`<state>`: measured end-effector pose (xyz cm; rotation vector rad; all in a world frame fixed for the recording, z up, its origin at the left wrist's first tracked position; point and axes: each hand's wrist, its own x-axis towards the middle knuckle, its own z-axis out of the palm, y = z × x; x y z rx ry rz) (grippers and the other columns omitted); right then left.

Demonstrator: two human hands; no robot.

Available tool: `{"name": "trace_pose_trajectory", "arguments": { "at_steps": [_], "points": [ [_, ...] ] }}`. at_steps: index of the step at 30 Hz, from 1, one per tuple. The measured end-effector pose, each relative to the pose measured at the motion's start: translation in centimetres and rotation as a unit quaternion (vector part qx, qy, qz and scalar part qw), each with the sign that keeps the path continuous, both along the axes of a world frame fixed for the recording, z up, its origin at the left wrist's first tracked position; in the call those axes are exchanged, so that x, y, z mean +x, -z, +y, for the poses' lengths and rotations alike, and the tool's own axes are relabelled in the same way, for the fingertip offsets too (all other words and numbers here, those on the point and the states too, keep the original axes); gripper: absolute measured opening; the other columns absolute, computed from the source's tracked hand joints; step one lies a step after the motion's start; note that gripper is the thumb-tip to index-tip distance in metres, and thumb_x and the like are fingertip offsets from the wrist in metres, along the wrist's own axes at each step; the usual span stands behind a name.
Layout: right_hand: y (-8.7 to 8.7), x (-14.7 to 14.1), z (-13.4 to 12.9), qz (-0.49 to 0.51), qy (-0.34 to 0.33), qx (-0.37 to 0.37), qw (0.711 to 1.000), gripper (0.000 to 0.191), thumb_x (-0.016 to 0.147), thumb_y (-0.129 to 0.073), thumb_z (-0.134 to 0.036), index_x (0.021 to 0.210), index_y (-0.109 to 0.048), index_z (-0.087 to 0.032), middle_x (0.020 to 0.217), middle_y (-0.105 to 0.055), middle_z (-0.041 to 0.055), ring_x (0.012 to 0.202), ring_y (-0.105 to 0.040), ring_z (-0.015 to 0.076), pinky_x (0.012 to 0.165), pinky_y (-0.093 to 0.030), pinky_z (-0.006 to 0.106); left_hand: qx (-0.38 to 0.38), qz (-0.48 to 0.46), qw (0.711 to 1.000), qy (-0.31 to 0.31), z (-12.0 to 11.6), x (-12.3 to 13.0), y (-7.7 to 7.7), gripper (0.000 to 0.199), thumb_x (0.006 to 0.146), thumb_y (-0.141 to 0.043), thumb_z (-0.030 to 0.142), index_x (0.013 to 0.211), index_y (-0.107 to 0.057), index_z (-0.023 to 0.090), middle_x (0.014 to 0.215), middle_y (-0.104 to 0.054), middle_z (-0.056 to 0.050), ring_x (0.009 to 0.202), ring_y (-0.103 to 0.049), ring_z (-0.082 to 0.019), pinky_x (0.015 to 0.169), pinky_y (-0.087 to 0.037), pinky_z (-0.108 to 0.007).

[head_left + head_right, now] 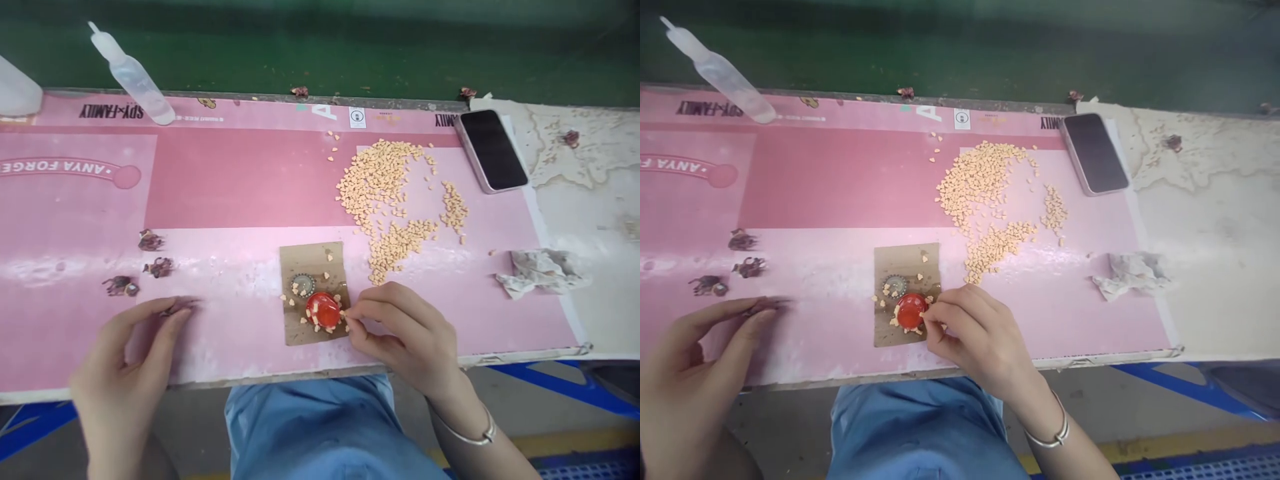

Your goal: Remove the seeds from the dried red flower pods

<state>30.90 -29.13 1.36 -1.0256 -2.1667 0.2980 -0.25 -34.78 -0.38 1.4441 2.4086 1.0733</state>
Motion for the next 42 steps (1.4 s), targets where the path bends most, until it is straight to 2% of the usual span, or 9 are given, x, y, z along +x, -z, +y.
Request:
{"name": "trace_pose_trajectory", "arguments": {
  "at_steps": [4,9,15,18,23,27,36,39,42],
  "points": [
    [0.2,0.0,-0.1,-0.003,0.003,-0.003,1.000,0.021,0.096,-0.064,-0.002,0.098,-0.064,-0.023,0.083,-0.076,0.0007,0.071,-0.073,0.0136,0.065,-0.061,0.025,0.042,-0.087,0.993,0.067,-0.5,2.2,-0.6,0.011,0.091,-0.077,0.035,0.100,-0.082,0.032,0.099,-0.081,0.000,0.094,-0.077,-0.022,0.089,-0.061,-0.037],
    [0.3,0.0,-0.2,-0.010,0.008,-0.001,1.000,0.022,0.095,-0.065,-0.002,0.097,-0.065,-0.024,0.083,-0.076,0.0007,0.071,-0.073,0.0139,0.064,-0.061,0.025,0.061,-0.106,0.984,0.128,-0.4,3.7,-0.7,0.018,0.095,-0.073,0.026,0.105,-0.084,0.037,0.106,-0.078,0.001,0.098,-0.075,-0.018,0.083,-0.061,-0.031],
    [-0.7,-0.2,-0.2,-0.010,0.009,0.010,1.000,0.025,0.092,-0.065,0.001,0.096,-0.064,-0.023,0.079,-0.075,0.0010,0.067,-0.070,0.0141,0.061,-0.061,0.026,0.015,-0.341,0.939,0.047,-0.7,7.3,-2.2,0.018,0.085,-0.088,0.029,0.099,-0.078,0.031,0.087,-0.080,0.002,0.076,-0.078,-0.017,0.075,-0.070,-0.028],
    [-2.2,-0.3,-0.7,0.013,0.006,0.007,1.000,0.028,0.088,-0.067,0.003,0.094,-0.065,-0.025,0.076,-0.074,0.0001,0.063,-0.068,0.0142,0.058,-0.059,0.026,-0.023,-0.479,0.872,0.103,-0.1,8.7,-3.1,0.026,0.079,-0.096,0.045,0.088,-0.077,0.029,0.078,-0.079,0.002,0.064,-0.075,-0.015,0.061,-0.066,-0.022],
    [-4.2,-1.1,-2.0,0.024,-0.026,-0.075,0.997,0.023,0.091,-0.072,-0.005,0.091,-0.069,-0.028,0.075,-0.073,-0.0020,0.061,-0.068,0.0146,0.061,-0.061,0.028,-0.098,-0.669,0.700,0.230,0.9,9.2,-3.1,0.023,0.079,-0.096,0.039,0.089,-0.078,0.030,0.078,-0.082,0.003,0.056,-0.072,-0.009,0.054,-0.059,-0.013],
    [-3.9,-1.8,-2.4,0.049,-0.015,-0.084,0.995,0.022,0.094,-0.072,-0.007,0.088,-0.072,-0.028,0.074,-0.072,-0.0028,0.065,-0.069,0.0137,0.068,-0.065,0.026,-0.102,-0.728,0.636,0.235,0.8,9.7,-3.0,0.020,0.082,-0.095,0.031,0.093,-0.079,0.030,0.080,-0.082,0.004,0.060,-0.074,-0.007,0.057,-0.057,-0.009],
    [-2.0,-1.7,-2.9,0.058,-0.040,-0.007,0.997,0.022,0.106,-0.060,-0.018,0.103,-0.080,-0.026,0.080,-0.078,0.0003,0.069,-0.073,0.0161,0.066,-0.067,0.026,-0.118,-0.711,0.663,0.204,1.3,10.1,-3.5,0.029,0.075,-0.099,0.038,0.084,-0.075,0.025,0.070,-0.079,0.001,0.052,-0.070,-0.010,0.051,-0.055,-0.013],
    [-2.1,-2.0,-3.6,-0.007,-0.030,0.032,0.999,0.015,0.100,-0.072,-0.016,0.104,-0.082,-0.026,0.088,-0.082,0.0017,0.078,-0.077,0.0189,0.068,-0.067,0.027,-0.098,-0.676,0.706,0.187,1.4,10.4,-3.5,0.029,0.075,-0.099,0.039,0.081,-0.074,0.026,0.069,-0.078,0.003,0.053,-0.070,-0.011,0.051,-0.056,-0.014],
    [-2.3,-2.1,-3.6,0.005,-0.017,0.044,0.999,0.018,0.100,-0.069,-0.015,0.109,-0.083,-0.023,0.095,-0.084,0.0027,0.083,-0.078,0.0189,0.073,-0.069,0.027,-0.084,-0.601,0.775,0.173,1.4,10.8,-4.2,0.032,0.071,-0.100,0.047,0.078,-0.075,0.028,0.065,-0.076,0.002,0.050,-0.068,-0.013,0.046,-0.057,-0.019]
  ]
}}
